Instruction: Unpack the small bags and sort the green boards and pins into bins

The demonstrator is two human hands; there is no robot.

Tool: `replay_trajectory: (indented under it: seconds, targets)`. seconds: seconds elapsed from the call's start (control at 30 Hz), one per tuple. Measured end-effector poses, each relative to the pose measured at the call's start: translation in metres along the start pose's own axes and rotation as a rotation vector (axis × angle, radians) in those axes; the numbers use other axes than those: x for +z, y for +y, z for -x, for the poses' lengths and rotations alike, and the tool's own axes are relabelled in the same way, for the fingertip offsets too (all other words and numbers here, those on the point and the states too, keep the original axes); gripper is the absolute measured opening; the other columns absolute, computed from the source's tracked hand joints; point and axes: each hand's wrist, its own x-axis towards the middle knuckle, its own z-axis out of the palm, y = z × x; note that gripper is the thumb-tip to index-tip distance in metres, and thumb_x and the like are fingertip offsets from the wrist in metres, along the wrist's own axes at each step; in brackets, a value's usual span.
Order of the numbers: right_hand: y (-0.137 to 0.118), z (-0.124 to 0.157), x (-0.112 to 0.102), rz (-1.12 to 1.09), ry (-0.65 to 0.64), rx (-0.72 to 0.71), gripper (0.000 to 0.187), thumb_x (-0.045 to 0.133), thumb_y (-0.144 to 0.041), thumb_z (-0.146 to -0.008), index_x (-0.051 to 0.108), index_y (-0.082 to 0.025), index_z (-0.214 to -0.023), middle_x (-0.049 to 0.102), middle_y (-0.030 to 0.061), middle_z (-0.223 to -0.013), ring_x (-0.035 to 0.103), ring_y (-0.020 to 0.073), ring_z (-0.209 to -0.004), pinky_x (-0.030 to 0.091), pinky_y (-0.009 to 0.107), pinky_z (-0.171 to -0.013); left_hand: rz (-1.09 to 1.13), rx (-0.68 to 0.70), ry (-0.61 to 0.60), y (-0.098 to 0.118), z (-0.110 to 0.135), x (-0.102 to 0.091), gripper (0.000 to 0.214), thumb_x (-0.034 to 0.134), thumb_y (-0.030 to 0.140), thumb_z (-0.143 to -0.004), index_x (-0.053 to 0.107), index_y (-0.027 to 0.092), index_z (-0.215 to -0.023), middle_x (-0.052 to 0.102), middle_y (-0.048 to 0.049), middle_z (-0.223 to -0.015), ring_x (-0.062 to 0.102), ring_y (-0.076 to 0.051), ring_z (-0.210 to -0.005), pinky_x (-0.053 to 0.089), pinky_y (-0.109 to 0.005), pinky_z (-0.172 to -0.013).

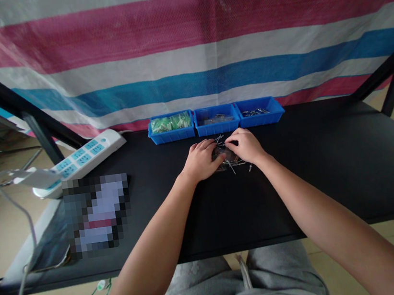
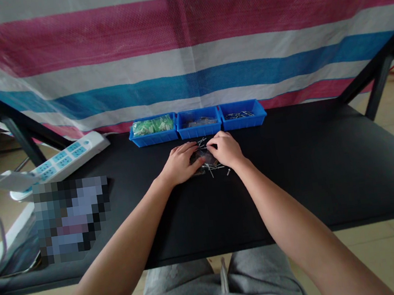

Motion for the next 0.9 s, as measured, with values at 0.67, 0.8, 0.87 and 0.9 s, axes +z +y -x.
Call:
replay_trajectory:
  seconds: [0.67, 0.8, 0.87, 0.9]
  targets:
    - [-0.039, 0.013, -0.020, -0.233, -0.141, -0.087, 0.018, 0.047, -0.025, -0.092, 0.057, -0.018, -0.079, 0.063, 0.0073, -0.082, 0.059, 0.0193, -0.080, 0.045, 0.032, -0.074, -0.078, 0.250, 0.186, 0.006, 0.006, -0.015, 0.022, 0.048, 0.024, -0.094, 0.065, 0.015, -0.105, 0.070, -0.0082, -0.084, 0.066, -0.020, -0.082, 0.048, -0.036, -0.080]
    - [-0.045, 0.014, -0.021, -0.309, -0.086, -0.075, 0.021, 0.050, -0.030, -0.092, 0.056, -0.019, -0.076, 0.061, 0.0051, -0.077, 0.057, 0.0170, -0.072, 0.044, 0.029, -0.069, 0.006, 0.263, 0.138, 0.010, 0.008, -0.016, 0.035, 0.048, 0.018, -0.092, 0.054, 0.012, -0.126, 0.069, -0.0135, -0.104, 0.066, -0.022, -0.091, 0.051, -0.034, -0.080]
    - [-0.048, 0.013, -0.024, -0.358, -0.050, -0.053, 0.024, 0.052, -0.036, -0.091, 0.057, -0.018, -0.076, 0.061, 0.0043, -0.076, 0.056, 0.0158, -0.068, 0.043, 0.028, -0.066, 0.101, 0.242, 0.150, 0.014, 0.009, -0.015, 0.041, 0.046, 0.018, -0.092, 0.049, 0.012, -0.132, 0.067, -0.0145, -0.107, 0.065, -0.021, -0.092, 0.052, -0.032, -0.077]
    - [-0.050, 0.013, -0.026, -0.374, -0.030, -0.036, 0.026, 0.053, -0.039, -0.091, 0.058, -0.018, -0.077, 0.061, 0.0041, -0.075, 0.055, 0.0153, -0.066, 0.042, 0.028, -0.064, 0.155, 0.217, 0.170, 0.016, 0.009, -0.014, 0.041, 0.045, 0.019, -0.093, 0.050, 0.011, -0.132, 0.066, -0.0138, -0.104, 0.065, -0.020, -0.089, 0.052, -0.030, -0.076]
